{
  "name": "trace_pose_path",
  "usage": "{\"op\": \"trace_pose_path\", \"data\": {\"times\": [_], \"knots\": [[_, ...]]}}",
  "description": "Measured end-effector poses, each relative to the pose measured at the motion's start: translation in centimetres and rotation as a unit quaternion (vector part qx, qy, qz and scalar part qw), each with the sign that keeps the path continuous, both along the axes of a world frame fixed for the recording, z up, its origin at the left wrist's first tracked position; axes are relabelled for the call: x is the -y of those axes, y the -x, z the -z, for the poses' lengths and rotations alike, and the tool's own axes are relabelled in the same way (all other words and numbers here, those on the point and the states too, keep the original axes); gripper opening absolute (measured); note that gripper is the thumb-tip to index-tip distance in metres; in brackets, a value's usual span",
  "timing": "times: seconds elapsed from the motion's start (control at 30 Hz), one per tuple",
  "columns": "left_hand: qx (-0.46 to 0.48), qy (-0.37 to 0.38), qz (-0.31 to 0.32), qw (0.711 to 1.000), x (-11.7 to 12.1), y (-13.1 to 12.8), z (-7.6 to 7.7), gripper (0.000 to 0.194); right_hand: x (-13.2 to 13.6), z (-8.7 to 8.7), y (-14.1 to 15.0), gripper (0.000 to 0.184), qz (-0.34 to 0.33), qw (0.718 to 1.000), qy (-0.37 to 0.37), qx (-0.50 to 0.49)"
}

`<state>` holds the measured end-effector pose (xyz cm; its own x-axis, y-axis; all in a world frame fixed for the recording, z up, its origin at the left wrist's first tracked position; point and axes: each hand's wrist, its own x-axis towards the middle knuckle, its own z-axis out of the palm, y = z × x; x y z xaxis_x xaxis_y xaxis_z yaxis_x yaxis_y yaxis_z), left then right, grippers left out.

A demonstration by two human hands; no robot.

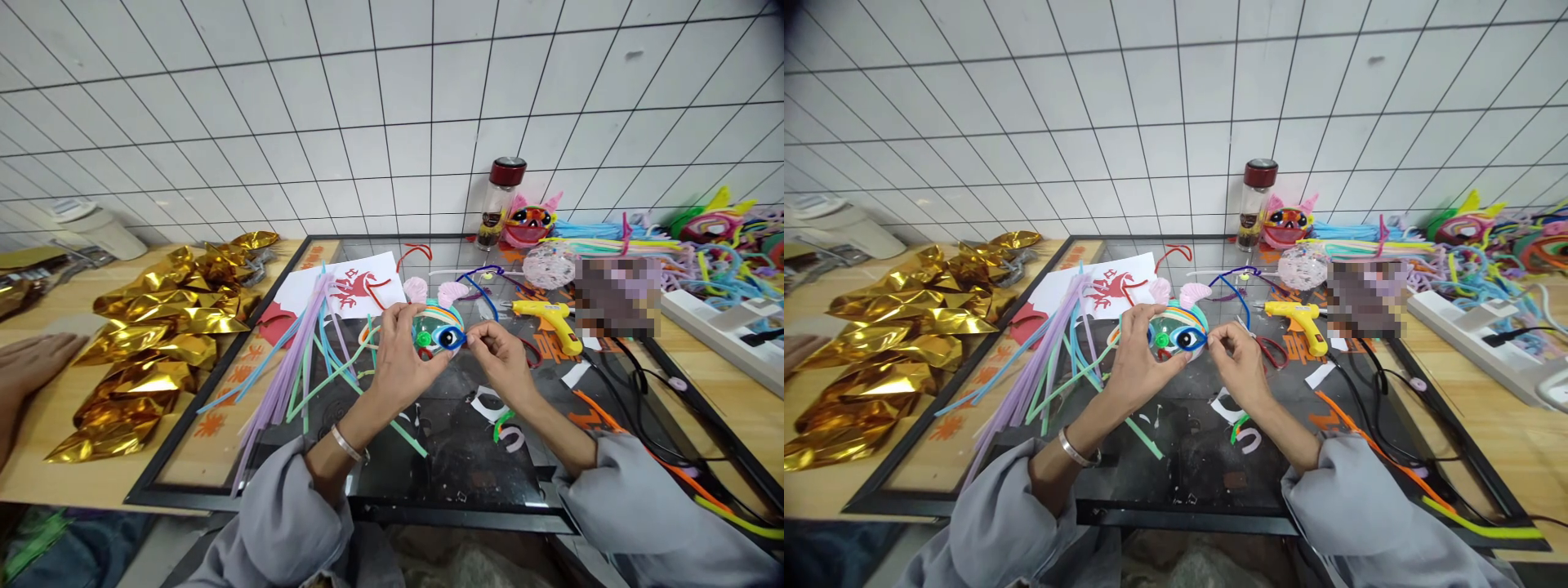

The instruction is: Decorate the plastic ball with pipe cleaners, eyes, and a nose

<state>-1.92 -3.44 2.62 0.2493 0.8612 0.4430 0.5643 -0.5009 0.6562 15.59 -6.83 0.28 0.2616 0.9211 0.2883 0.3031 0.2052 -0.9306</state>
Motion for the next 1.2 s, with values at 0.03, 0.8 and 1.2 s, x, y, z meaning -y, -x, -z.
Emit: {"op": "trace_pose_path", "data": {"times": [0.03,0.8,1.2], "knots": [[-0.004,-0.003,0.002,1.0,0.02,0.02,-0.02,0.065,-0.02,-0.01,0.02,0.019,0.0,1.0,-0.002,-0.002],[-0.057,-0.16,0.045,0.984,0.24,0.39,0.21,0.028,-0.16,0.06,0.4,0.016,-0.004,0.999,-0.036,0.03],[-0.076,-0.141,0.033,0.986,0.16,0.32,-0.08,0.02,-0.05,-0.07,0.47,0.016,-0.012,0.998,-0.045,0.052]]}}
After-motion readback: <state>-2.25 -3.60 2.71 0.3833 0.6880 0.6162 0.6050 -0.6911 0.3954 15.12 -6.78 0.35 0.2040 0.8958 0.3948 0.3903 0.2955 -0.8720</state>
